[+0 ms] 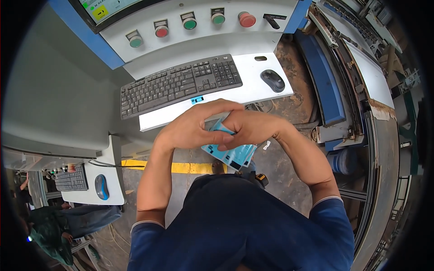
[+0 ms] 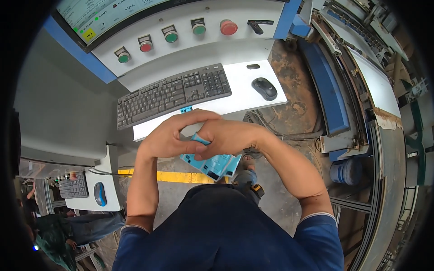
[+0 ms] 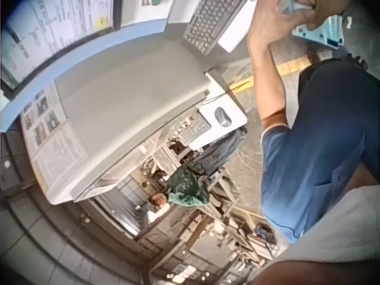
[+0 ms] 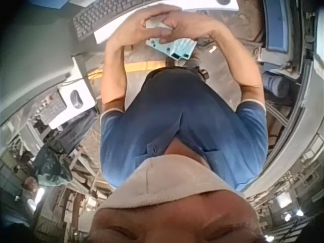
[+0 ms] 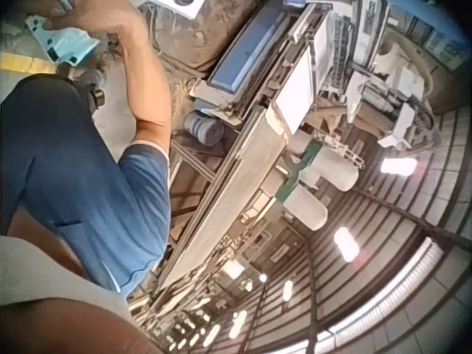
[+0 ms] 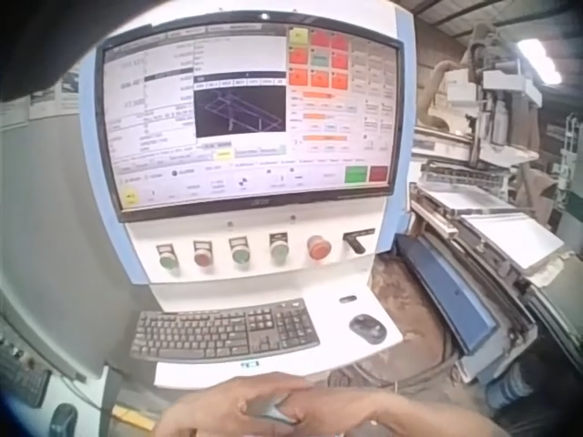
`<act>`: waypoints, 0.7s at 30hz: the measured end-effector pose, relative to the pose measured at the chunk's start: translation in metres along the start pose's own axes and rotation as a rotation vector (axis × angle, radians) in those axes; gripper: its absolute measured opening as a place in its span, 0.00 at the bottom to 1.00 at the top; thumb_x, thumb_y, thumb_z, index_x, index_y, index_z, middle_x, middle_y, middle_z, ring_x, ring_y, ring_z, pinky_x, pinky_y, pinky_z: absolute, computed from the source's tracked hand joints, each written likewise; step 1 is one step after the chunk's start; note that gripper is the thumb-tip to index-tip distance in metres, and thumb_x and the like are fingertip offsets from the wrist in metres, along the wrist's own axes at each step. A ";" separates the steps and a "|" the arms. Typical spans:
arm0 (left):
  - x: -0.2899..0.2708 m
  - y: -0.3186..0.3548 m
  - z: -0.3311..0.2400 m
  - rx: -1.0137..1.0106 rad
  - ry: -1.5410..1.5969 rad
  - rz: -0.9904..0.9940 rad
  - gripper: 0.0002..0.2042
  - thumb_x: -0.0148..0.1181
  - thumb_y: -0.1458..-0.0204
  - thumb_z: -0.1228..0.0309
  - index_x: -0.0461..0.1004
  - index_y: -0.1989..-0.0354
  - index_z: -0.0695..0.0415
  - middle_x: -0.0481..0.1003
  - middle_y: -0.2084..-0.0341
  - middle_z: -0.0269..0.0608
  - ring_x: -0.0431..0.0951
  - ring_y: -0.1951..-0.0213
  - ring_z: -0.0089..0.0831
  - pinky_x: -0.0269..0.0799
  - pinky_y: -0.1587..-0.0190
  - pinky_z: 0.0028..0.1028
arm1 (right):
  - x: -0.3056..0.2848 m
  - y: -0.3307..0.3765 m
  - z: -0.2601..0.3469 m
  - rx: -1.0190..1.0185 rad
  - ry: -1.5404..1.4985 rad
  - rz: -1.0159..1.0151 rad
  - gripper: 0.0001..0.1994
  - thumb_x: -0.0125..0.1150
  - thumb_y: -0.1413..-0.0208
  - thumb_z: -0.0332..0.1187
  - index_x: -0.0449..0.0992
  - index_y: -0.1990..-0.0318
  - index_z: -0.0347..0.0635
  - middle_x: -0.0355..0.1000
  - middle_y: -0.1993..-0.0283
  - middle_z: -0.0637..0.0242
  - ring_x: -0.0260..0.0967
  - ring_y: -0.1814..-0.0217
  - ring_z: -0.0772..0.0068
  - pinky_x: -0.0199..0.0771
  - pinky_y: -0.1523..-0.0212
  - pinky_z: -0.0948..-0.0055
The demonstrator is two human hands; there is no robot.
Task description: Operate a large CNC machine to process panels and apply identification labels to the workpieces.
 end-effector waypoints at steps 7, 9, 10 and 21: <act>-0.008 0.019 0.053 -0.307 0.256 -0.210 0.12 0.70 0.48 0.72 0.79 0.56 0.60 0.77 0.68 0.29 0.73 0.64 0.16 0.69 0.59 0.21 | -0.025 0.003 -0.010 -0.032 -0.126 -0.207 0.11 0.70 0.45 0.37 0.81 0.66 0.36 0.67 0.80 0.74 0.63 0.75 0.83 0.61 0.73 0.75; -0.017 0.026 0.058 -0.313 0.224 -0.292 0.06 0.69 0.47 0.73 0.79 0.64 0.60 0.76 0.72 0.26 0.70 0.68 0.14 0.66 0.64 0.19 | -0.033 0.007 -0.017 -0.011 -0.223 -0.274 0.10 0.70 0.44 0.35 0.82 0.65 0.36 0.70 0.78 0.74 0.64 0.73 0.85 0.63 0.71 0.77; -0.022 0.031 0.061 -0.334 0.199 -0.333 0.05 0.68 0.46 0.74 0.78 0.67 0.60 0.75 0.74 0.25 0.68 0.70 0.13 0.65 0.66 0.19 | -0.036 0.010 -0.020 -0.007 -0.268 -0.302 0.09 0.69 0.44 0.33 0.82 0.64 0.36 0.72 0.77 0.74 0.65 0.72 0.85 0.65 0.70 0.77; -0.038 0.056 0.050 -0.323 0.087 -0.540 0.06 0.66 0.43 0.72 0.77 0.68 0.60 0.74 0.76 0.27 0.69 0.71 0.14 0.65 0.67 0.20 | -0.049 0.017 -0.032 -0.020 -0.250 -0.394 0.06 0.65 0.40 0.30 0.81 0.63 0.36 0.75 0.72 0.74 0.66 0.69 0.85 0.68 0.67 0.78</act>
Point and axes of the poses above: each hand's wrist, its own y-axis away from the middle knuckle, its own x-axis out of the palm, z = x × y, the point moved 9 cm from there along -y, towards the middle knuckle
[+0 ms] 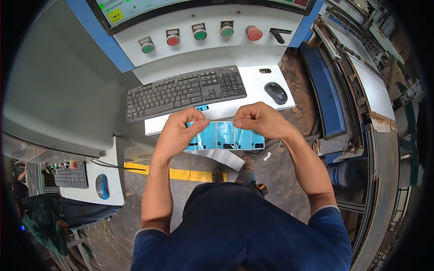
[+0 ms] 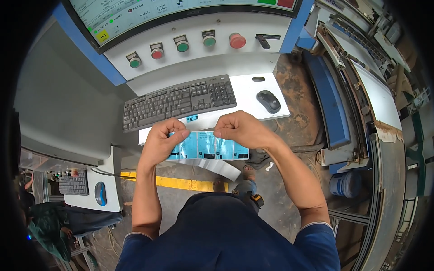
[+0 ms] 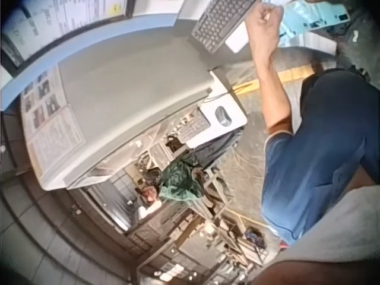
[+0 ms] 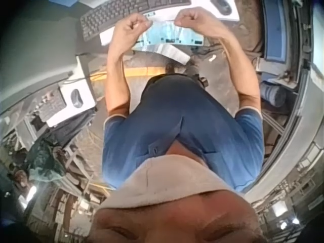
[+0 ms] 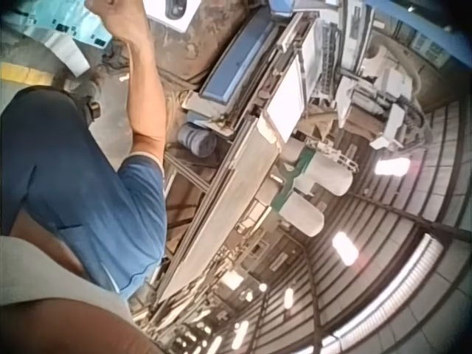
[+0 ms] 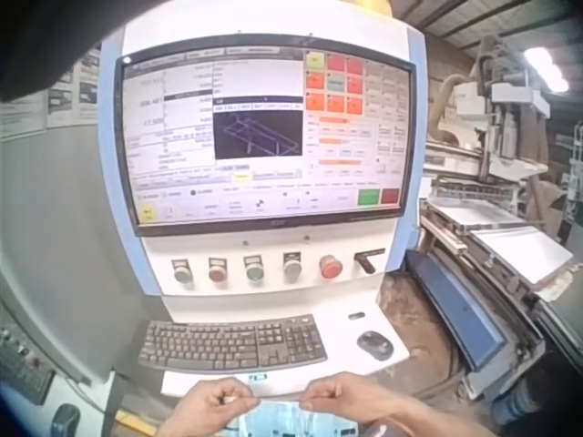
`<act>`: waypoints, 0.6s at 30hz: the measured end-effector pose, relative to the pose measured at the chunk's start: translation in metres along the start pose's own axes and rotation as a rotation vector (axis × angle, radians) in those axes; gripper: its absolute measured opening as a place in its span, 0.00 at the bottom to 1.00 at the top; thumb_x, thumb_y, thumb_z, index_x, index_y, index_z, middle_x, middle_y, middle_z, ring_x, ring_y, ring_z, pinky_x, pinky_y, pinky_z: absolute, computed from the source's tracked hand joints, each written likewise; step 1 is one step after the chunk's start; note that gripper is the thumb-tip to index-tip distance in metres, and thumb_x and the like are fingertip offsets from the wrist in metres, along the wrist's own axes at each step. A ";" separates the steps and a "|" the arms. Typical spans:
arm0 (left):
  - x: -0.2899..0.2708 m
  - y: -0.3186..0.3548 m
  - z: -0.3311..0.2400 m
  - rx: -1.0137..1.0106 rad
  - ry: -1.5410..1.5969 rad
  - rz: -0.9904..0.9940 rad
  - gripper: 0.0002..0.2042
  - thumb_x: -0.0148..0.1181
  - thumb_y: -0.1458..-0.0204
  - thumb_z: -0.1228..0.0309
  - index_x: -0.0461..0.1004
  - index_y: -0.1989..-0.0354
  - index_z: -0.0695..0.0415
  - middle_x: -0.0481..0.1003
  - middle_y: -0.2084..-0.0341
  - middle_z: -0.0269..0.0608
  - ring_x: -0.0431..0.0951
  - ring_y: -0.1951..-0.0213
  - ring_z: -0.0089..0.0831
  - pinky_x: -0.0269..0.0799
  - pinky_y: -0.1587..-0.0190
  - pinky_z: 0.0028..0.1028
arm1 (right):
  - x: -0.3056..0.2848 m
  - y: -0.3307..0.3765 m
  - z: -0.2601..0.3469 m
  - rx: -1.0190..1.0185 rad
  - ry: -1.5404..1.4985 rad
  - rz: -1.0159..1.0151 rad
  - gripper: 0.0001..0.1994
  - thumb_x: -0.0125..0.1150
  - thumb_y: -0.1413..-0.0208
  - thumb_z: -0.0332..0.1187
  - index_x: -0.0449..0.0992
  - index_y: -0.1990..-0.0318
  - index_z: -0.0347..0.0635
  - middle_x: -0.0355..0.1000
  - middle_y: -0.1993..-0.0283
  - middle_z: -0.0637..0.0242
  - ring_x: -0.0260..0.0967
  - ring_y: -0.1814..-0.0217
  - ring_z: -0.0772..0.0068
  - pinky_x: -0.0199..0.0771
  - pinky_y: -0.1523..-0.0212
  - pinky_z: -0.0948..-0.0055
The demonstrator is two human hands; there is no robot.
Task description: Operate a large CNC machine to process panels and apply identification labels to the workpieces.
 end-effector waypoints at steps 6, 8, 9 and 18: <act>0.005 0.011 0.012 0.003 0.044 -0.090 0.07 0.65 0.42 0.70 0.77 0.67 0.61 0.75 0.77 0.29 0.69 0.72 0.15 0.67 0.68 0.21 | -0.006 0.005 -0.013 -0.051 0.010 -0.111 0.07 0.62 0.37 0.31 0.78 0.64 0.36 0.72 0.73 0.76 0.63 0.70 0.85 0.65 0.68 0.78; 0.007 0.024 0.017 0.030 0.050 -0.145 0.07 0.65 0.42 0.71 0.77 0.67 0.62 0.75 0.77 0.29 0.68 0.72 0.14 0.66 0.68 0.20 | -0.007 0.011 -0.020 -0.133 -0.032 -0.140 0.07 0.61 0.36 0.32 0.78 0.63 0.37 0.72 0.72 0.75 0.63 0.69 0.85 0.65 0.68 0.78; -0.005 0.033 0.025 -0.019 0.059 -0.247 0.07 0.65 0.42 0.71 0.77 0.67 0.62 0.75 0.77 0.29 0.68 0.72 0.14 0.66 0.69 0.20 | -0.025 0.018 -0.037 -0.046 -0.147 -0.311 0.07 0.61 0.36 0.32 0.77 0.62 0.38 0.70 0.72 0.77 0.62 0.70 0.86 0.64 0.68 0.80; 0.007 0.050 0.006 0.048 -0.146 -0.173 0.07 0.65 0.42 0.72 0.76 0.69 0.61 0.71 0.84 0.36 0.69 0.80 0.17 0.64 0.75 0.24 | 0.032 0.038 -0.056 -0.029 -0.388 -0.034 0.12 0.62 0.37 0.33 0.79 0.49 0.40 0.74 0.63 0.76 0.67 0.63 0.85 0.70 0.59 0.79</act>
Point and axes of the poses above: each hand's wrist, its own y-axis away from the middle knuckle, its own x-axis out of the palm, z = x × y, the point moved 9 cm from there along -y, towards the middle knuckle
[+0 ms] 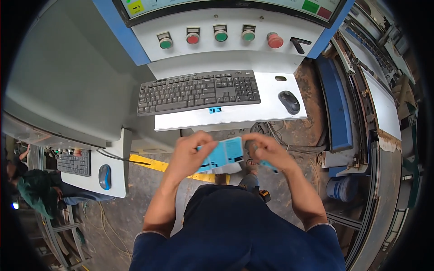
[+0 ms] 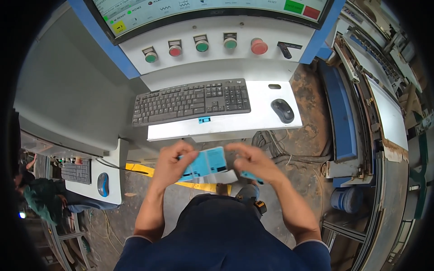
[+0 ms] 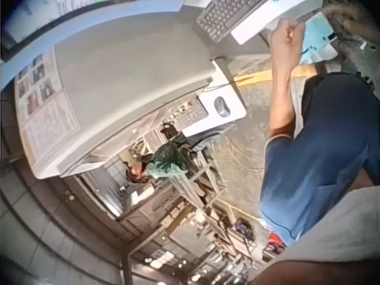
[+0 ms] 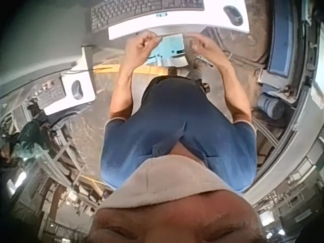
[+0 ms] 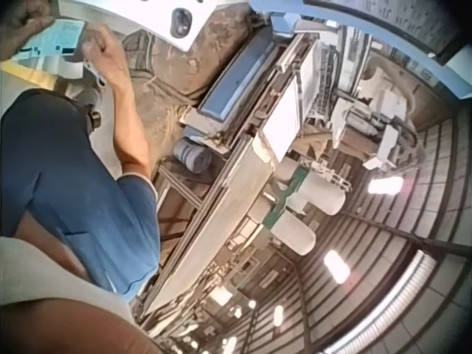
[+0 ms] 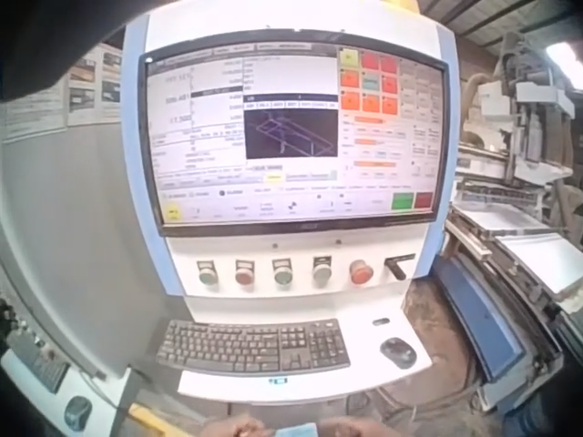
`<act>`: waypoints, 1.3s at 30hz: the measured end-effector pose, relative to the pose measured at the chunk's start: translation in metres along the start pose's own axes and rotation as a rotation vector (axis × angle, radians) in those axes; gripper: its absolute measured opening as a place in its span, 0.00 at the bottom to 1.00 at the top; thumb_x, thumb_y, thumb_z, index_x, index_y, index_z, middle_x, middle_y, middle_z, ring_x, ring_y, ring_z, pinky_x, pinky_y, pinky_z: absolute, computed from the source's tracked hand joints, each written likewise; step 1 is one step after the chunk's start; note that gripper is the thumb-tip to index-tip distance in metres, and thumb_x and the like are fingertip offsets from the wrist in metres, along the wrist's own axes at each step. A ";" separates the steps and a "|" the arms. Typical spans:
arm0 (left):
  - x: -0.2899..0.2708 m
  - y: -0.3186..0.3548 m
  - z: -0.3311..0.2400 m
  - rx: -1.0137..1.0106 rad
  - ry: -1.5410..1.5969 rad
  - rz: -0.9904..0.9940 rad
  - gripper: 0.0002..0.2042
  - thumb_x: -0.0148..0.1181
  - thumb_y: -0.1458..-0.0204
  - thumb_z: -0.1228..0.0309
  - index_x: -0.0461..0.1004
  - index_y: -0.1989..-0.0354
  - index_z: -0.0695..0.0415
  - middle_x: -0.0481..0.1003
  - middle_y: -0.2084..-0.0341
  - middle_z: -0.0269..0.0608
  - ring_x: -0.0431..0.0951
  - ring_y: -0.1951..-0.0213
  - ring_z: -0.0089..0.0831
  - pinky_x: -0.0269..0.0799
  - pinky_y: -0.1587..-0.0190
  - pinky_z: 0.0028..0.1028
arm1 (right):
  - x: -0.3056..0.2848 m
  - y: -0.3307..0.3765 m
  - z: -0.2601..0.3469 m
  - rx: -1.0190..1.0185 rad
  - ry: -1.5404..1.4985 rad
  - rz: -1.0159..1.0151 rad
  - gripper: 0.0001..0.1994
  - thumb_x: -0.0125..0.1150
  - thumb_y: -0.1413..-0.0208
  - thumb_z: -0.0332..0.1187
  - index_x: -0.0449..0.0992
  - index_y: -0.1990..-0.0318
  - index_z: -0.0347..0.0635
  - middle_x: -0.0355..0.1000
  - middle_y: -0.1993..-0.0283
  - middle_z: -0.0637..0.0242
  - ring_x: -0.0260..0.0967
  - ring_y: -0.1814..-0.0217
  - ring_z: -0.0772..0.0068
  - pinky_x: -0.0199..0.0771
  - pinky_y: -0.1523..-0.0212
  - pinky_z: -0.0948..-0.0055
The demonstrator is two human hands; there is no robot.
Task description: Operate a large CNC machine to process panels and apply identification labels to the workpieces.
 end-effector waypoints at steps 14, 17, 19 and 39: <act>-0.066 0.053 0.069 -0.465 0.415 0.382 0.20 0.67 0.46 0.78 0.72 0.44 0.62 0.79 0.71 0.30 0.76 0.66 0.14 0.72 0.63 0.21 | -0.106 -0.040 0.030 0.052 0.170 -0.368 0.07 0.64 0.39 0.30 0.83 0.61 0.35 0.79 0.68 0.70 0.73 0.68 0.82 0.72 0.64 0.76; -0.115 0.030 0.081 -0.473 0.038 0.152 0.18 0.67 0.48 0.78 0.74 0.48 0.59 0.81 0.72 0.37 0.80 0.67 0.24 0.74 0.63 0.28 | -0.137 -0.047 0.020 0.131 0.534 -0.441 0.10 0.64 0.43 0.32 0.82 0.64 0.30 0.80 0.71 0.60 0.77 0.68 0.72 0.74 0.63 0.70; -0.129 -0.003 0.066 -0.240 -0.399 0.097 0.16 0.66 0.48 0.77 0.75 0.51 0.57 0.81 0.71 0.44 0.82 0.67 0.37 0.75 0.61 0.34 | -0.144 -0.051 0.004 0.254 0.808 -0.452 0.13 0.65 0.47 0.34 0.82 0.65 0.28 0.79 0.72 0.51 0.80 0.67 0.62 0.75 0.62 0.64; -0.124 -0.048 0.099 -0.002 -0.957 0.050 0.06 0.63 0.49 0.74 0.80 0.63 0.54 0.79 0.70 0.43 0.80 0.61 0.44 0.72 0.54 0.37 | -0.154 -0.122 0.015 0.255 1.248 -0.639 0.15 0.57 0.44 0.37 0.80 0.62 0.32 0.78 0.57 0.39 0.76 0.54 0.35 0.76 0.49 0.48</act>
Point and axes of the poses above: each hand's wrist, its own y-axis away from the middle knuckle, its own x-axis out of the palm, z = x × y, the point moved 9 cm from there along -y, towards the middle knuckle
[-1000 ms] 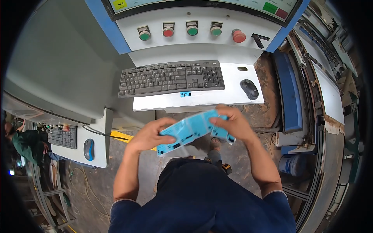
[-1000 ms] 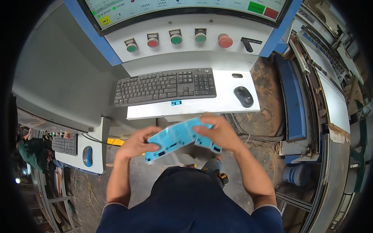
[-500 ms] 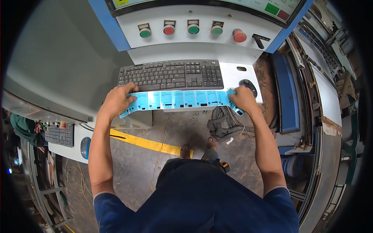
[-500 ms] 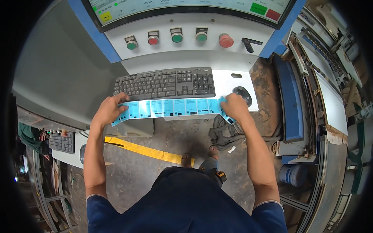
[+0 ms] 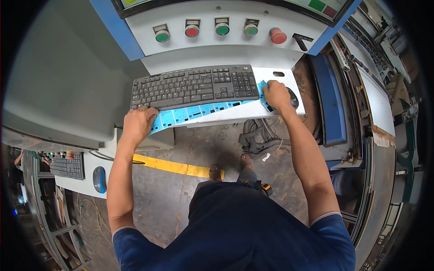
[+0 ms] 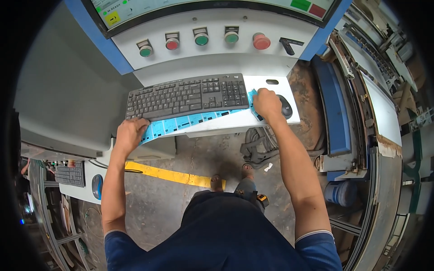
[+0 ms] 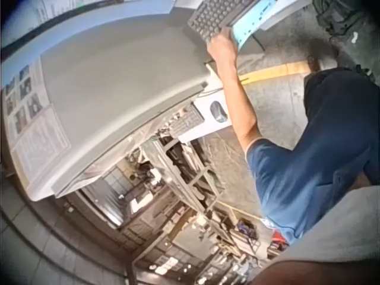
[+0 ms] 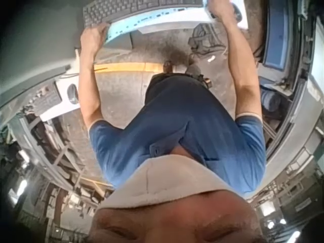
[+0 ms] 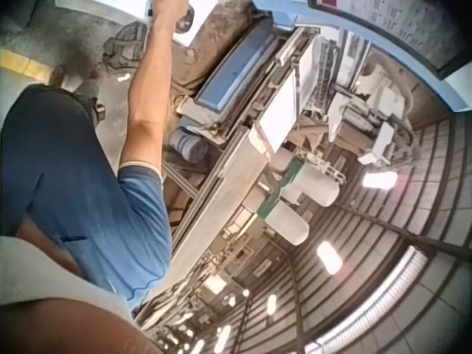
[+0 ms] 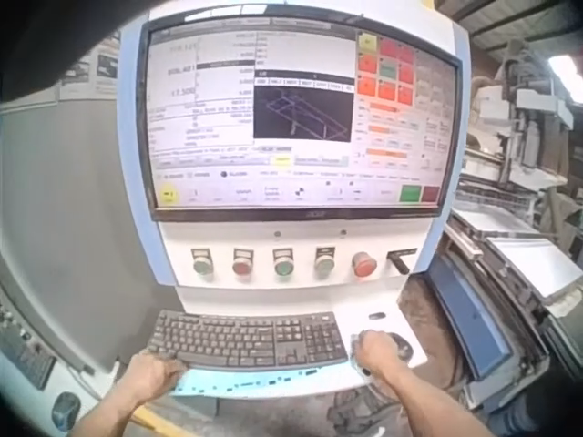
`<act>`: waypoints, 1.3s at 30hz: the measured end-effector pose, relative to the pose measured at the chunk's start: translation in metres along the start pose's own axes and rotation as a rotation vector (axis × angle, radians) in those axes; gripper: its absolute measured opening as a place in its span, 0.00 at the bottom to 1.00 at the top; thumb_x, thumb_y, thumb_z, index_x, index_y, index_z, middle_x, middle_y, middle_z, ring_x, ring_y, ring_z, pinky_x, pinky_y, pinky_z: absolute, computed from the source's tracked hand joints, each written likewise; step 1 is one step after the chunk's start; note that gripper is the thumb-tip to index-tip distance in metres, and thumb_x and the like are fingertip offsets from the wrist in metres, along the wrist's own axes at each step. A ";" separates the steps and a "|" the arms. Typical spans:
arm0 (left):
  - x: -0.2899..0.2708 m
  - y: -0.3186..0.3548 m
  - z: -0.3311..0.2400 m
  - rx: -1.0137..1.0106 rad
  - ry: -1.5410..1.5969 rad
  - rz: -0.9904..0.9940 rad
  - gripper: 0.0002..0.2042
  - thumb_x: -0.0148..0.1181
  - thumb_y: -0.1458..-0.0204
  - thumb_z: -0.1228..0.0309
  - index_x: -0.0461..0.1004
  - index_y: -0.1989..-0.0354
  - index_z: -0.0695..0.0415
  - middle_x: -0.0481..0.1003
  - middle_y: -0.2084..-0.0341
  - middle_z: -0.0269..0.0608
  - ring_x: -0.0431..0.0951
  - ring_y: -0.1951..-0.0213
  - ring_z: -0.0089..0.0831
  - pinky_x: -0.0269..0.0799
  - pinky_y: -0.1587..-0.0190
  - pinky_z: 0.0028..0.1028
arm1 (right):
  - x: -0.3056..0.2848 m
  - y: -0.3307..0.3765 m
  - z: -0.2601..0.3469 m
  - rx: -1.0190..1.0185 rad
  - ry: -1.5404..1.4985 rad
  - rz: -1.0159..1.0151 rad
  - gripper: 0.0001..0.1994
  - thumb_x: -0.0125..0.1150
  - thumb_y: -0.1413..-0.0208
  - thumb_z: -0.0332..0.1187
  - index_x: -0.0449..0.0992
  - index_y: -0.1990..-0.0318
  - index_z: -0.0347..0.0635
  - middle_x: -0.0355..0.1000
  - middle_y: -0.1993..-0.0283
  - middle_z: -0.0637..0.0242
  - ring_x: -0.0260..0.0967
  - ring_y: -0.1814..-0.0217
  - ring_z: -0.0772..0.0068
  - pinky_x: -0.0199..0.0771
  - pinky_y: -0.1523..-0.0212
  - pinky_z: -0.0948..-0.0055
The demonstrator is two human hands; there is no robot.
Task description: Operate a large CNC machine to process panels and apply identification labels to the workpieces.
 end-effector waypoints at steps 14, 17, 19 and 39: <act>0.027 0.047 -0.132 -0.038 1.102 -0.159 0.11 0.64 0.42 0.71 0.78 0.53 0.60 0.79 0.58 0.41 0.78 0.53 0.31 0.71 0.54 0.31 | -0.092 0.102 0.020 -0.125 -0.642 -0.337 0.13 0.64 0.41 0.31 0.79 0.49 0.39 0.79 0.58 0.62 0.74 0.64 0.69 0.73 0.60 0.69; 0.090 0.041 -0.205 -0.109 1.546 0.045 0.11 0.64 0.41 0.68 0.79 0.55 0.60 0.81 0.63 0.36 0.79 0.61 0.27 0.71 0.60 0.27 | -0.029 0.146 0.048 -0.061 -0.951 -0.081 0.16 0.65 0.39 0.29 0.77 0.43 0.45 0.73 0.64 0.79 0.59 0.70 0.90 0.59 0.71 0.84; 0.117 0.042 -0.224 -0.212 1.638 0.128 0.11 0.65 0.42 0.68 0.79 0.54 0.60 0.81 0.65 0.36 0.79 0.65 0.27 0.71 0.63 0.26 | -0.003 0.157 0.052 -0.044 -1.208 -0.037 0.18 0.64 0.39 0.29 0.75 0.42 0.41 0.73 0.64 0.76 0.60 0.70 0.91 0.60 0.71 0.84; 0.052 -0.014 -0.161 0.204 0.637 -0.607 0.11 0.54 0.48 0.84 0.76 0.57 0.62 0.74 0.70 0.52 0.78 0.68 0.48 0.73 0.65 0.39 | -0.043 0.056 -0.057 -0.411 -0.106 -0.398 0.25 0.68 0.48 0.40 0.75 0.41 0.52 0.65 0.35 0.47 0.68 0.39 0.43 0.71 0.40 0.54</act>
Point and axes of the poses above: each hand's wrist, its own y-axis away from the middle knuckle, its own x-axis out of the palm, z = x × y, the point moved 9 cm from there along -y, towards the middle knuckle
